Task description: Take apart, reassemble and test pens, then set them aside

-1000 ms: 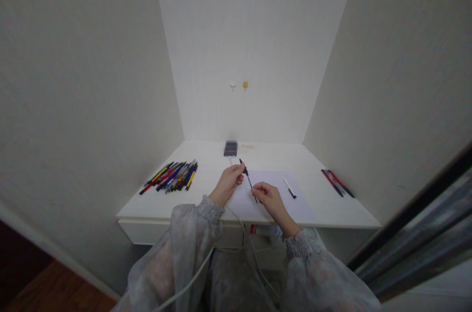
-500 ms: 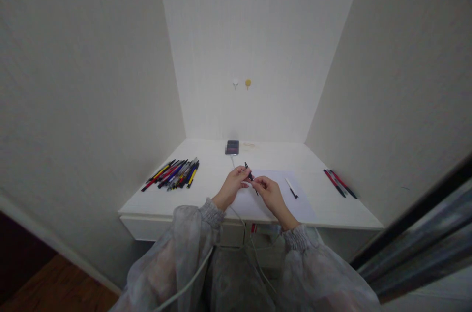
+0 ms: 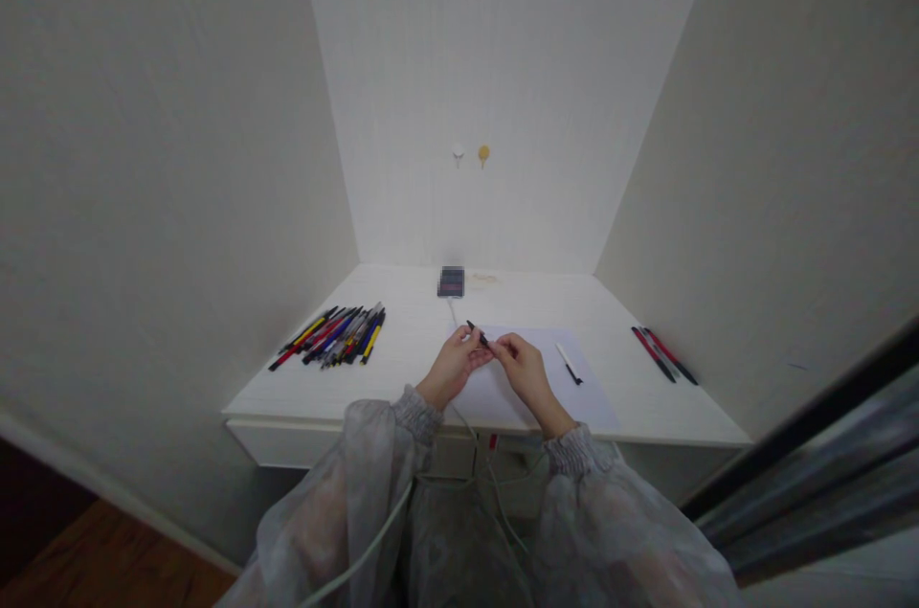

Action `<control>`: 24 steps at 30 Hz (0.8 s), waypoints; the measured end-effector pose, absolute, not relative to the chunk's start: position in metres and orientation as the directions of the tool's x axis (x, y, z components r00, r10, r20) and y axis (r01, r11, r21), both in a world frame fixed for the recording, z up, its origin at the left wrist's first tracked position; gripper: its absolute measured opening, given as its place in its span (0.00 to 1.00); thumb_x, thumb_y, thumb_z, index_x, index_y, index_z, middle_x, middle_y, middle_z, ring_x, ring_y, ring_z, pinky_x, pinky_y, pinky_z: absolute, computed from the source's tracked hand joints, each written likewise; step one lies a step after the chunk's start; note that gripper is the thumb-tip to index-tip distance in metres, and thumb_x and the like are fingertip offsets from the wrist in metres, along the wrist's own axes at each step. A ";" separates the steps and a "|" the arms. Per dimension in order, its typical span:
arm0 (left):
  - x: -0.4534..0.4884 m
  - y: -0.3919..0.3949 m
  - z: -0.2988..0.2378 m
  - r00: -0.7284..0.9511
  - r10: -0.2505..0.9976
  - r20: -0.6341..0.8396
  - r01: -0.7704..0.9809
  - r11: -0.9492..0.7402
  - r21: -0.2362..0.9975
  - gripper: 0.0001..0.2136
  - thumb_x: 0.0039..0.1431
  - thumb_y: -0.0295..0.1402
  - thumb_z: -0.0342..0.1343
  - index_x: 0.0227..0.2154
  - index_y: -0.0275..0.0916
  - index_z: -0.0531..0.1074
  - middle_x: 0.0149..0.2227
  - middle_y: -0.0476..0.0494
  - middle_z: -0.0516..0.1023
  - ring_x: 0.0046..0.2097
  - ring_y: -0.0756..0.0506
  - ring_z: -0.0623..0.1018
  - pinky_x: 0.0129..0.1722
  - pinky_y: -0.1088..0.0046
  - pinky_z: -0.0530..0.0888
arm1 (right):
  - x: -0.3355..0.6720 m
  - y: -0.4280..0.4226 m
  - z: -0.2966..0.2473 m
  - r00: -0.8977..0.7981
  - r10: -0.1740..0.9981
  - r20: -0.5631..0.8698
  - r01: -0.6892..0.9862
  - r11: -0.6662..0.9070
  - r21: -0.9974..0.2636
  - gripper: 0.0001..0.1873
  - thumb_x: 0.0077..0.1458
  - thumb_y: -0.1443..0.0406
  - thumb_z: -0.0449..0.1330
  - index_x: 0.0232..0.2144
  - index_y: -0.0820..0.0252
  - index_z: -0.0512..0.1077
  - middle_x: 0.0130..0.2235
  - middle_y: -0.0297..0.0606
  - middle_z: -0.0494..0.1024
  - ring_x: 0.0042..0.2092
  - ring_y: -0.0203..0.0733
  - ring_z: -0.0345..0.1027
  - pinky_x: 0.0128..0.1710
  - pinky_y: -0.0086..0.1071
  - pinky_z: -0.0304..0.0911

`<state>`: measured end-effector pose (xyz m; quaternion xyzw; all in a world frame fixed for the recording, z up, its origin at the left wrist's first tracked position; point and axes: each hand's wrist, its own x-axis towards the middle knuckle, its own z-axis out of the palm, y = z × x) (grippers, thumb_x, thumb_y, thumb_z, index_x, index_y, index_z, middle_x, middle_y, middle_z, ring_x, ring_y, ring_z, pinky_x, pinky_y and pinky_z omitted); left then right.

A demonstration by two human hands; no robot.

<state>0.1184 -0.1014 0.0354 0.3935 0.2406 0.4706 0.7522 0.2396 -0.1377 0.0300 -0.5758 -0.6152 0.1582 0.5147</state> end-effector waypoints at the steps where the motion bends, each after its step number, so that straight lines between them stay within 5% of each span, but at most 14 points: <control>1: 0.119 -0.100 0.034 0.436 0.900 0.005 -0.536 0.256 0.804 0.11 0.46 0.34 0.58 0.26 0.36 0.60 0.25 0.49 0.70 0.28 0.53 0.73 0.34 0.75 0.70 | 0.240 -0.137 0.029 0.189 0.874 0.448 0.528 0.294 -0.797 0.15 0.49 0.56 0.51 0.24 0.61 0.68 0.22 0.33 0.70 0.24 0.35 0.61 0.25 0.27 0.55; 10: 0.118 -0.074 0.025 0.332 0.943 -0.034 -0.597 0.238 0.766 0.05 0.52 0.30 0.51 0.25 0.38 0.60 0.25 0.49 0.70 0.29 0.53 0.73 0.37 0.74 0.70 | 0.251 -0.136 0.016 0.203 0.903 0.378 0.510 0.232 -0.828 0.13 0.48 0.56 0.52 0.27 0.61 0.68 0.21 0.34 0.71 0.21 0.35 0.62 0.21 0.26 0.56; 24: 0.119 -0.051 0.003 0.485 0.874 -0.007 -0.511 0.290 0.809 0.07 0.52 0.34 0.53 0.27 0.37 0.61 0.27 0.44 0.73 0.31 0.51 0.75 0.39 0.72 0.71 | 0.251 -0.117 0.007 0.197 0.921 0.336 0.599 0.158 -0.785 0.17 0.52 0.58 0.46 0.22 0.61 0.68 0.17 0.33 0.69 0.19 0.33 0.59 0.21 0.25 0.53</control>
